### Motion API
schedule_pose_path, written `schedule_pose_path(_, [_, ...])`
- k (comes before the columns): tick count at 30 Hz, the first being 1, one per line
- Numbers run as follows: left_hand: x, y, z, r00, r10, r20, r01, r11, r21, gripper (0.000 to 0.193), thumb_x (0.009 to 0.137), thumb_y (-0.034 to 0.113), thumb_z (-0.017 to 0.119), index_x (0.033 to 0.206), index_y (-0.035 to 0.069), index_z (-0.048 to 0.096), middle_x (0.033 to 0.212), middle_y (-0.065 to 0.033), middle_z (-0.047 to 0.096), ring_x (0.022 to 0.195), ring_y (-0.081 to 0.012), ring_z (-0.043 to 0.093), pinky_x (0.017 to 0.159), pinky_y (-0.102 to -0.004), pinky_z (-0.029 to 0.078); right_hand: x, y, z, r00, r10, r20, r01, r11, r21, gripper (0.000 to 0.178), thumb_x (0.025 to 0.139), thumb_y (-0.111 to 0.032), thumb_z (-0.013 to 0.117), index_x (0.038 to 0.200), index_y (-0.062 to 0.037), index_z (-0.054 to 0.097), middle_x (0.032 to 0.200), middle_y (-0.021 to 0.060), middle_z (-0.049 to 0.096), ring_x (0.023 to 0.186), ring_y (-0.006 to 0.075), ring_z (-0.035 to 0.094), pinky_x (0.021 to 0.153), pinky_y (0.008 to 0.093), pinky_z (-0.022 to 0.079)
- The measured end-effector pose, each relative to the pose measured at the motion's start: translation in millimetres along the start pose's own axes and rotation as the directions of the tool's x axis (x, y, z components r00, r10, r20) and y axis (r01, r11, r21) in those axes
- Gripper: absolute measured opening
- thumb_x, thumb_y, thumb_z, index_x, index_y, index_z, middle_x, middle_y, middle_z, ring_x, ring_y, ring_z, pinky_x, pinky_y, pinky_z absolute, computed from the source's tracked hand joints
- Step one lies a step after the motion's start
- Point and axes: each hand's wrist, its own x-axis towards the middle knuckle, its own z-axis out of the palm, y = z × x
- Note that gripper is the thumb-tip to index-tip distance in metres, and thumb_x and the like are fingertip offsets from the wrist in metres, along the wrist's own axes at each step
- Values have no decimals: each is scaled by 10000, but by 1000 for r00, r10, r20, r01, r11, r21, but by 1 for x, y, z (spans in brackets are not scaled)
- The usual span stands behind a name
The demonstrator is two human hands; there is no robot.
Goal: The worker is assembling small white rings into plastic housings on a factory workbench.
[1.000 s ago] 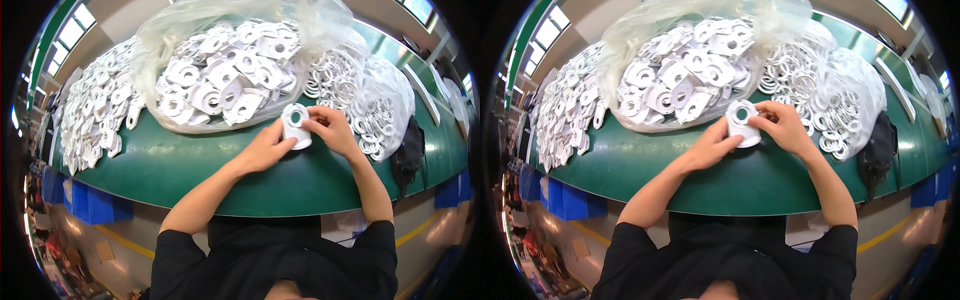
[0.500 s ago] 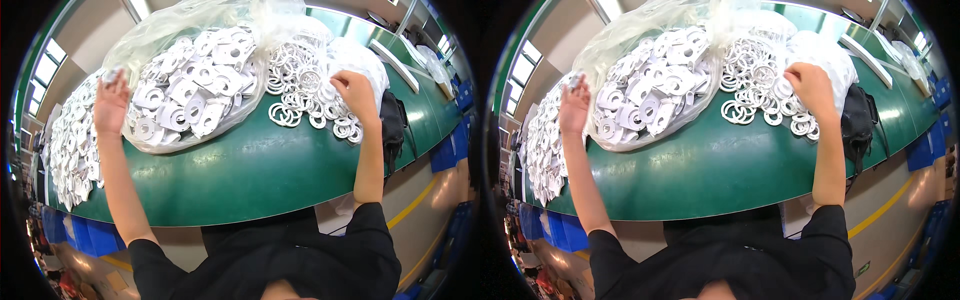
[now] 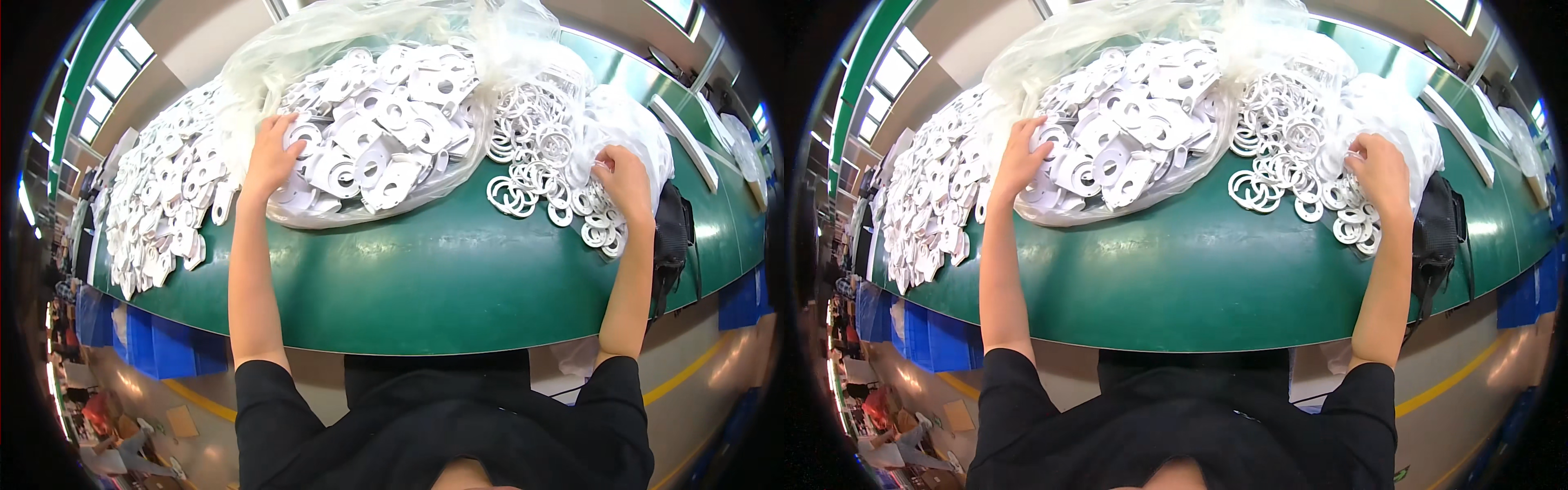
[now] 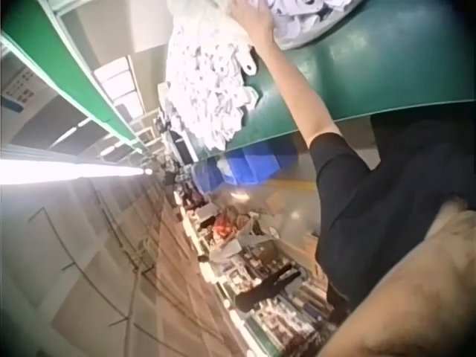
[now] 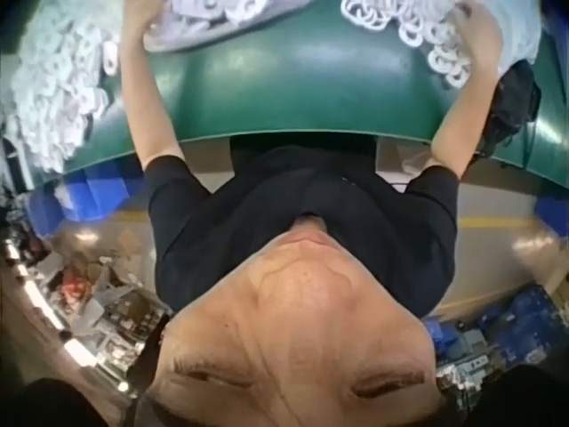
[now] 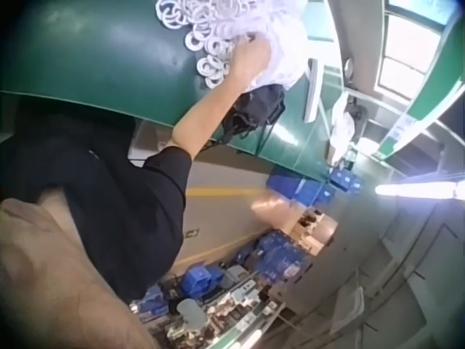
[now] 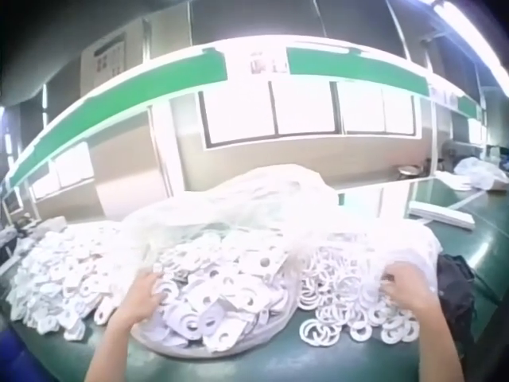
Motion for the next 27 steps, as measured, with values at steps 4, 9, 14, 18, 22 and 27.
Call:
schedule_pose_path(4, [-5, 34, -15, 992, -101, -75, 119, 945, 306, 310, 781, 164, 696, 1011, 6, 562, 1155, -178, 516, 1095, -343, 495, 874, -412, 416, 5, -4, -2, 996, -77, -41, 84, 973, 215, 210, 770, -78, 686, 948, 11, 619, 686, 71, 558, 614, 161, 515, 601, 296, 423])
schedule_pose_path(9, [-12, 78, -21, 940, -227, -256, 261, 960, 105, 238, 896, 229, 589, 943, 17, 492, 1121, -188, 539, 1006, -355, 514, 795, -431, 420, 0, -56, 1, 936, -95, -339, 262, 829, 493, 168, 816, -62, 693, 966, -13, 635, 755, 18, 617, 640, 84, 527, 610, 228, 434])
schedule_pose_path(14, [-52, 157, 38, 987, -108, 122, 156, 421, -894, 356, 1006, 283, 396, 1220, 1, 432, 1051, -167, 632, 892, -274, 656, 837, -346, 510, -23, -93, 12, 906, -180, -384, 404, 643, 651, 121, 843, -31, 660, 960, -5, 644, 890, 50, 652, 769, 93, 582, 682, 237, 466])
schedule_pose_path(18, [-98, 196, 72, 651, 382, 656, 759, -345, -552, 467, 992, 430, 375, 1263, 53, 421, 1146, -156, 592, 961, -286, 639, 767, -396, 561, -44, -122, 33, 903, -403, -148, 341, 462, 819, 99, 853, -36, 634, 947, -20, 660, 866, 53, 639, 812, 127, 591, 720, 260, 465])
schedule_pose_path(22, [-109, 207, 84, 659, 363, 659, 749, -245, -615, 422, 980, 408, 433, 1260, 93, 401, 1103, -120, 602, 934, -247, 651, 667, -329, 576, -49, -129, 45, 795, -568, -212, 531, 481, 698, 84, 854, -65, 631, 921, -31, 669, 874, 69, 633, 811, 151, 586, 693, 276, 455])
schedule_pose_path(27, [-108, 194, 85, 688, 236, 687, 726, -187, -662, 313, 981, 269, 475, 1224, 83, 409, 1086, -145, 622, 893, -255, 665, 603, -303, 558, -31, -114, 27, 965, -194, -179, 263, 667, 697, 98, 824, -96, 665, 900, -35, 666, 815, 53, 639, 718, 192, 580, 642, 313, 451])
